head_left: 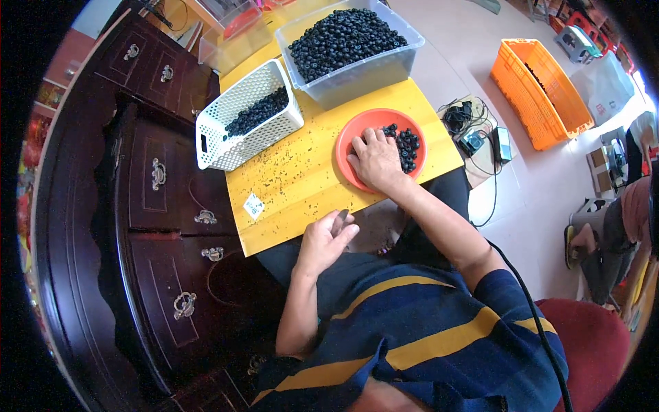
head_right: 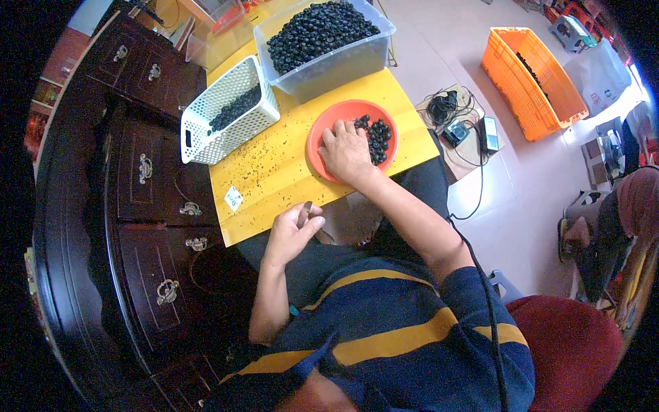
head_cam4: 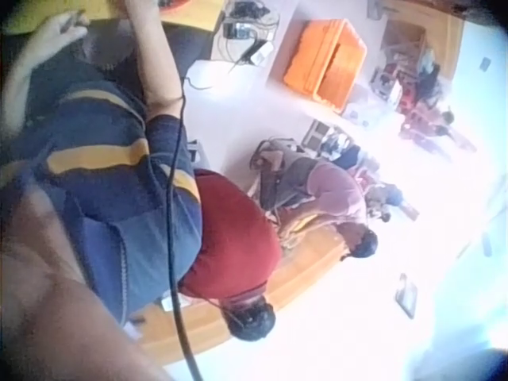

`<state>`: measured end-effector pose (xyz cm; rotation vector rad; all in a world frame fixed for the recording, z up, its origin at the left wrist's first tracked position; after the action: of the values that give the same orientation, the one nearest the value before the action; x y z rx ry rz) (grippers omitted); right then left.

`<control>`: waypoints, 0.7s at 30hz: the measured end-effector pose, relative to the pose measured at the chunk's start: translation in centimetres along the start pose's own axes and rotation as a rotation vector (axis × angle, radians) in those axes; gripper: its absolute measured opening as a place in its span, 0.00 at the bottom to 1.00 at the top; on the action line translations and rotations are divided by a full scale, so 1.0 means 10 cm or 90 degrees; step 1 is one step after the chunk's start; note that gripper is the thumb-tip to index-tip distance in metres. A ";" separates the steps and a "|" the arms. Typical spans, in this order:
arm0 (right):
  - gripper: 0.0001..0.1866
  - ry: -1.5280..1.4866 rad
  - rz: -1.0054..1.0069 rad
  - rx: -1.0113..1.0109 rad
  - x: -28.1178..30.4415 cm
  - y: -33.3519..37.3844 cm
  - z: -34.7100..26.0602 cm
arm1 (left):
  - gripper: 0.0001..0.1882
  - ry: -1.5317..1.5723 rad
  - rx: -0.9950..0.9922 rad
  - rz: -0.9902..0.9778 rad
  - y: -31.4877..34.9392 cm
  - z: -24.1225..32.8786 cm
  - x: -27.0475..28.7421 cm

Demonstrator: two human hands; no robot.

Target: The person sorts berries by hand, transferring them from a plate into a plastic container.

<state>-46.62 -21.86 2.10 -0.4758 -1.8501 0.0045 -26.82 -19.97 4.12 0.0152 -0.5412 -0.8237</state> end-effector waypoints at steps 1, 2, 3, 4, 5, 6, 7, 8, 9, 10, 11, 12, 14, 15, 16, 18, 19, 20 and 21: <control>0.20 -0.001 0.001 0.000 0.00 -0.01 0.01 | 0.09 -0.001 -0.001 0.001 0.01 -0.05 -0.02; 0.19 -0.006 0.001 0.009 -0.01 -0.02 0.00 | 0.11 0.015 0.004 -0.029 0.01 -0.10 -0.07; 0.19 -0.011 0.000 0.016 -0.02 -0.03 -0.01 | 0.14 0.031 0.008 -0.058 0.02 -0.14 -0.11; 0.19 -0.013 0.001 0.018 -0.04 -0.03 -0.02 | 0.14 0.032 -0.012 -0.051 0.04 -0.15 -0.13; 0.19 -0.026 0.003 0.020 -0.05 -0.03 -0.01 | 0.14 0.032 -0.012 -0.053 0.05 -0.11 -0.15; 0.19 -0.039 0.005 0.022 -0.06 -0.03 0.01 | 0.14 -0.014 -0.018 -0.072 0.08 -0.05 -0.18; 0.19 -0.039 0.004 0.021 -0.08 -0.04 0.03 | 0.14 -0.060 -0.023 -0.091 0.10 0.00 -0.21; 0.19 -0.048 -0.002 0.019 -0.07 -0.05 0.02 | 0.14 -0.078 -0.027 -0.092 0.12 0.03 -0.24; 0.19 -0.058 -0.009 0.018 -0.07 -0.06 0.02 | 0.14 -0.078 -0.025 -0.091 0.14 0.02 -0.26; 0.19 -0.059 -0.011 0.020 -0.08 -0.06 0.02 | 0.14 -0.072 -0.029 -0.109 0.15 0.01 -0.32; 0.18 -0.058 -0.008 0.020 -0.07 -0.08 0.02 | 0.14 -0.068 -0.033 -0.125 0.17 0.02 -0.35; 0.18 -0.058 -0.005 0.021 -0.06 -0.09 0.02 | 0.13 -0.067 -0.009 -0.140 0.20 0.00 -0.38; 0.17 -0.067 -0.030 0.016 -0.07 -0.13 0.05 | 0.13 -0.072 0.002 -0.158 0.24 -0.06 -0.45; 0.17 -0.073 -0.054 0.007 -0.09 -0.14 0.07 | 0.13 -0.071 0.003 -0.167 0.25 -0.06 -0.48; 0.16 -0.061 -0.002 0.017 -0.11 -0.15 0.10 | 0.14 -0.081 0.006 -0.177 0.26 -0.06 -0.50; 0.16 -0.075 -0.014 0.009 -0.09 -0.18 0.10 | 0.14 -0.076 -0.009 -0.168 0.29 -0.07 -0.54; 0.16 -0.086 -0.025 -0.003 -0.08 -0.19 0.12 | 0.15 -0.072 -0.026 -0.163 0.29 -0.06 -0.54; 0.16 -0.100 0.005 0.010 -0.02 -0.18 0.11 | 0.15 -0.067 -0.020 -0.170 0.31 -0.04 -0.54; 0.16 -0.101 0.004 0.012 -0.01 -0.19 0.11 | 0.15 -0.066 -0.019 -0.168 0.31 -0.07 -0.54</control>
<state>-48.17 -23.35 2.10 -0.4791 -2.0016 0.0648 -27.30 -14.18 1.79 0.0168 -0.6328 -1.0946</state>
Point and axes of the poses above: each hand's wrist, its own y-axis away from the middle knuckle, its own x-axis out of the back of the hand, z = x × y, the point moved 7 cm from there along -y, towards the middle knuckle, and after that the axes turned 4 degrees about x, right-handed, at the moved point
